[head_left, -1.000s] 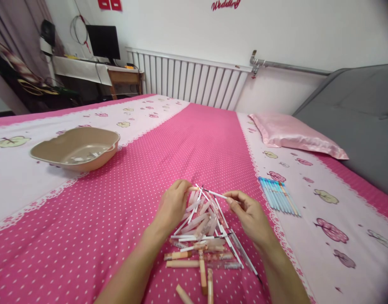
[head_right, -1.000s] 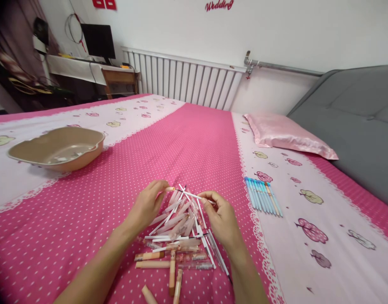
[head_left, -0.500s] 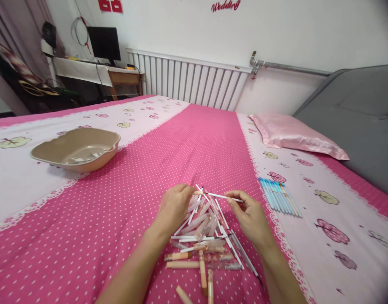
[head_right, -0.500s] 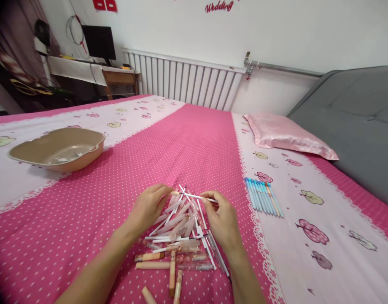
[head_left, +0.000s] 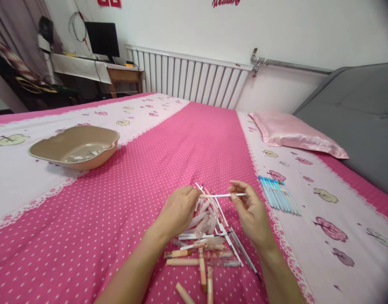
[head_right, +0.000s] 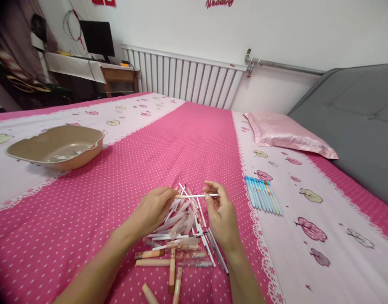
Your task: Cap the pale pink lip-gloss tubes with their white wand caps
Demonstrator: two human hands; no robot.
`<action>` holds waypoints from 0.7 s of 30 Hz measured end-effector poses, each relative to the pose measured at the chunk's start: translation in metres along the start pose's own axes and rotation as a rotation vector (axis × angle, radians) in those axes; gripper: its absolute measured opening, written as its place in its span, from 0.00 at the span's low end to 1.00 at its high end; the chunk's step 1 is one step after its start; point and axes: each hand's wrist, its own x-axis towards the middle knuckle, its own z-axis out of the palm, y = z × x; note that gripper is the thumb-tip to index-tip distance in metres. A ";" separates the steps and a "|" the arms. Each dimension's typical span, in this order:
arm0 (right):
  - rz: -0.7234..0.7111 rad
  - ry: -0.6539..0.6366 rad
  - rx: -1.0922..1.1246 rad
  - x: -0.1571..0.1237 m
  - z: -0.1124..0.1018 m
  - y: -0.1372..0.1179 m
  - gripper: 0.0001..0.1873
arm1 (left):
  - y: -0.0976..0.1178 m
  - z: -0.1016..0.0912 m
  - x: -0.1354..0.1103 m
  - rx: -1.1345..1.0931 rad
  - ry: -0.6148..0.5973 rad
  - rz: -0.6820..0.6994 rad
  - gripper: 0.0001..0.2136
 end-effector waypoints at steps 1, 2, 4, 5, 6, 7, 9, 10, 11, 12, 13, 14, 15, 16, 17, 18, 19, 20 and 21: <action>-0.014 -0.006 0.002 -0.001 0.001 -0.001 0.15 | 0.001 0.000 0.000 0.001 -0.007 0.000 0.12; -0.028 -0.017 0.002 -0.001 0.002 -0.002 0.15 | 0.002 0.000 0.000 0.001 -0.014 0.000 0.12; -0.051 -0.071 0.005 -0.004 0.006 -0.005 0.16 | 0.005 0.001 -0.001 -0.007 -0.021 0.008 0.12; -0.058 -0.120 0.017 -0.006 0.008 -0.006 0.18 | 0.007 0.001 -0.001 -0.016 -0.025 0.016 0.12; -0.058 -0.178 0.037 -0.008 0.011 -0.007 0.20 | 0.008 0.002 -0.001 -0.032 -0.032 0.028 0.11; -0.054 -0.239 0.061 -0.010 0.014 -0.008 0.22 | 0.011 0.002 -0.001 -0.051 -0.041 0.042 0.11; -0.037 -0.333 0.107 -0.014 0.019 -0.011 0.25 | 0.015 0.002 -0.002 -0.087 -0.058 0.056 0.10; -0.028 -0.358 0.128 -0.016 0.020 -0.012 0.26 | 0.017 0.002 -0.002 -0.103 -0.069 0.056 0.10; -0.018 -0.371 0.150 -0.017 0.020 -0.014 0.27 | 0.018 0.001 -0.002 -0.121 -0.077 0.053 0.10; -0.014 -0.374 0.176 -0.017 0.020 -0.015 0.27 | 0.020 0.000 -0.002 -0.145 -0.081 0.049 0.11; -0.012 -0.368 0.206 -0.017 0.019 -0.017 0.27 | 0.021 -0.001 -0.002 -0.175 -0.085 0.042 0.11; -0.010 -0.350 0.235 -0.016 0.017 -0.019 0.27 | 0.021 -0.003 -0.002 -0.211 -0.083 0.032 0.11; -0.007 -0.317 0.261 -0.015 0.015 -0.020 0.26 | 0.020 -0.005 -0.002 -0.251 -0.068 0.015 0.12; -0.003 -0.268 0.281 -0.013 0.013 -0.021 0.26 | 0.018 -0.007 -0.001 -0.296 -0.042 -0.013 0.12; 0.003 -0.203 0.295 -0.011 0.011 -0.020 0.25 | 0.015 -0.009 -0.001 -0.346 -0.009 -0.054 0.12; 0.014 -0.130 0.299 -0.008 0.008 -0.018 0.24 | 0.012 -0.011 0.000 -0.408 0.031 -0.100 0.11; 0.034 -0.064 0.290 -0.005 0.006 -0.015 0.23 | 0.008 -0.013 0.000 -0.486 0.073 -0.152 0.11; 0.061 -0.012 0.263 -0.003 0.004 -0.011 0.22 | 0.005 -0.014 0.001 -0.580 0.117 -0.204 0.10; 0.093 0.016 0.219 0.000 0.002 -0.006 0.21 | 0.001 -0.016 0.002 -0.682 0.166 -0.252 0.09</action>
